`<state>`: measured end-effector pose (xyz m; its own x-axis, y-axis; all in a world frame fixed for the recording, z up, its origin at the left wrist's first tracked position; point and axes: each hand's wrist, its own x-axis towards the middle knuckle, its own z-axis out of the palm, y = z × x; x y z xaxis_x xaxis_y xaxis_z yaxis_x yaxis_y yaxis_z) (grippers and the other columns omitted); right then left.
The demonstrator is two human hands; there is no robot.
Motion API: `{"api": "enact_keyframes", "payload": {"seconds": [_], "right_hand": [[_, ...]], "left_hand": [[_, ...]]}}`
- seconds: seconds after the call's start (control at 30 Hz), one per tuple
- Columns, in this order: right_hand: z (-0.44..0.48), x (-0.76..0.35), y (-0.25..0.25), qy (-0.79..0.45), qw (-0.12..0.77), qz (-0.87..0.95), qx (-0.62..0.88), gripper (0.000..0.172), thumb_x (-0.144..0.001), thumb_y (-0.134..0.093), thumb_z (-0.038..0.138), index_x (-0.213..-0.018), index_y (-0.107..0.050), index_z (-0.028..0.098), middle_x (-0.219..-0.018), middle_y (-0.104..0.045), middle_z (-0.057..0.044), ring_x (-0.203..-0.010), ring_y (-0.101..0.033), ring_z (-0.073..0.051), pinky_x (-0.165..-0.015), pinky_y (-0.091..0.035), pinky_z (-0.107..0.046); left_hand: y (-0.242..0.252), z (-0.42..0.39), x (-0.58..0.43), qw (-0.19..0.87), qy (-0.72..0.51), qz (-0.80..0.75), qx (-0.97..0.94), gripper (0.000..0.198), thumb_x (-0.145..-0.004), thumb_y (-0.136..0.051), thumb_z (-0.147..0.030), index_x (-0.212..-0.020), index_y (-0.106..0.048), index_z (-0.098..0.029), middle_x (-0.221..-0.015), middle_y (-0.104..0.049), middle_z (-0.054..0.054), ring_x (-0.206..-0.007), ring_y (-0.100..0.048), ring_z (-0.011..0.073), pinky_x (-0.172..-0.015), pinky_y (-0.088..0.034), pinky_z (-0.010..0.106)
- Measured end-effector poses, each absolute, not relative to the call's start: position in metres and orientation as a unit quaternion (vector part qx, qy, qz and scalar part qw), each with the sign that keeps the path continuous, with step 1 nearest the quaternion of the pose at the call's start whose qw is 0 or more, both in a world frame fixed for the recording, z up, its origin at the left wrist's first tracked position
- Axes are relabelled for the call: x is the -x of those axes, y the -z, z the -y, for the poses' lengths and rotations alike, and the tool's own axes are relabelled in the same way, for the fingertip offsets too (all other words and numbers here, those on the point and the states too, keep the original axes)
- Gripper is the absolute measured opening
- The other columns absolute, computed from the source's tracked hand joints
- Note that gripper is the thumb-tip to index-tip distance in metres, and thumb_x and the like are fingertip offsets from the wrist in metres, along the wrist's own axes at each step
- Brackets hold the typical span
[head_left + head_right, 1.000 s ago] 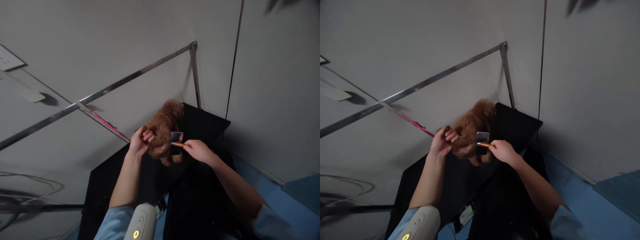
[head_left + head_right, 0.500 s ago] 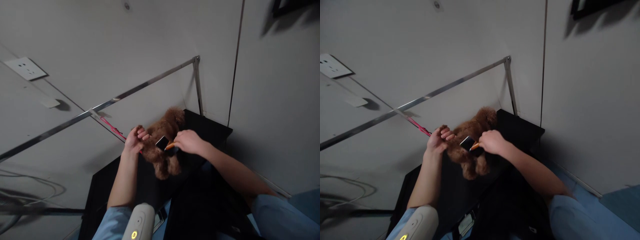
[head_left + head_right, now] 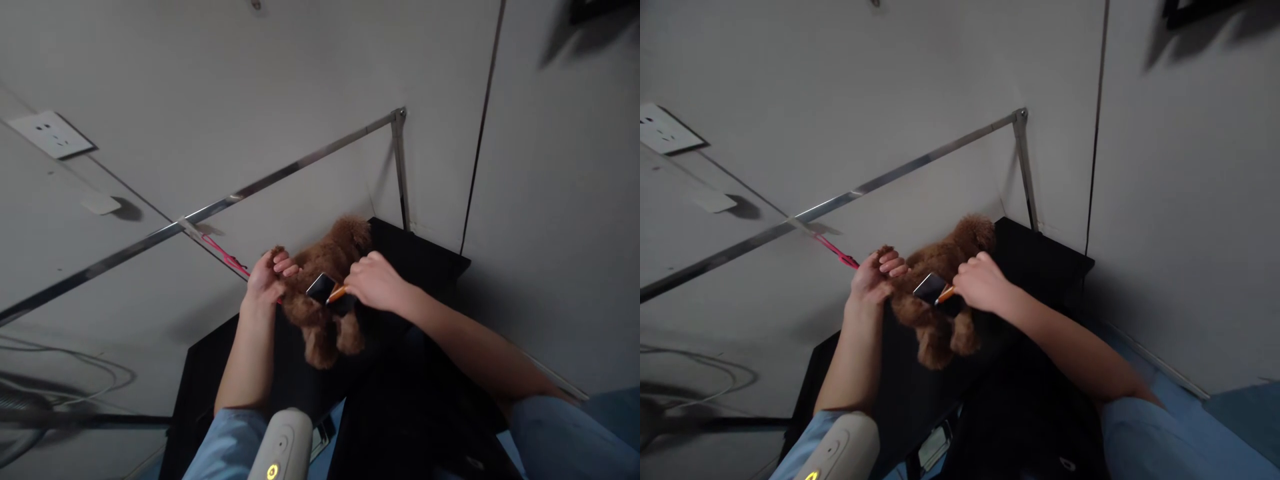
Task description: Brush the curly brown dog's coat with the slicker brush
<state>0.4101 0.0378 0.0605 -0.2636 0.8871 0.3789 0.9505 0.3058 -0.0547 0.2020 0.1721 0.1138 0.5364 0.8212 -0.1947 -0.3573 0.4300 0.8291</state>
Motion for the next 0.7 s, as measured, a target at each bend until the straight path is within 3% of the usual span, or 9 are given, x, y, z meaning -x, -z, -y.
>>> {"api": "enact_keyframes", "payload": {"seconds": [0.27, 0.43, 0.7], "right_hand": [[-0.028, -0.420, -0.056, 0.102, 0.182, 0.766, 0.608, 0.029, -0.095, -0.047, 0.031, -0.086, -0.072, 0.019, -0.086, -0.068, -0.007, -0.082, -0.054, -0.019, -0.076, -0.023, -0.035], [-0.012, -0.426, -0.050, 0.111, 0.179, 0.773, 0.599, 0.030, -0.095, -0.045, 0.032, -0.087, -0.072, 0.020, -0.085, -0.068, -0.008, -0.083, -0.053, -0.019, -0.076, -0.023, -0.036], [0.016, -0.444, -0.024, 0.087, 0.199, 0.712, 0.668, 0.028, -0.094, -0.048, 0.032, -0.083, -0.071, 0.020, -0.084, -0.068, -0.008, -0.084, -0.056, -0.020, -0.077, -0.027, -0.035]], "left_hand": [[-0.115, -0.157, -0.221, 0.785, -0.350, -0.309, -0.407, 0.036, -0.091, -0.033, -0.020, -0.055, -0.032, -0.020, -0.044, -0.026, -0.005, -0.040, -0.036, 0.0109, -0.049, -0.044, 0.023], [-0.111, -0.148, -0.244, 0.791, -0.316, -0.303, -0.427, 0.038, -0.093, -0.030, -0.021, -0.055, -0.033, -0.020, -0.045, -0.027, -0.004, -0.042, -0.037, 0.0112, -0.054, -0.046, 0.026], [-0.094, -0.137, -0.285, 0.800, -0.288, -0.292, -0.437, 0.039, -0.096, -0.032, -0.026, -0.057, -0.034, -0.020, -0.046, -0.029, -0.003, -0.043, -0.038, 0.0118, -0.046, -0.038, 0.022]]}}
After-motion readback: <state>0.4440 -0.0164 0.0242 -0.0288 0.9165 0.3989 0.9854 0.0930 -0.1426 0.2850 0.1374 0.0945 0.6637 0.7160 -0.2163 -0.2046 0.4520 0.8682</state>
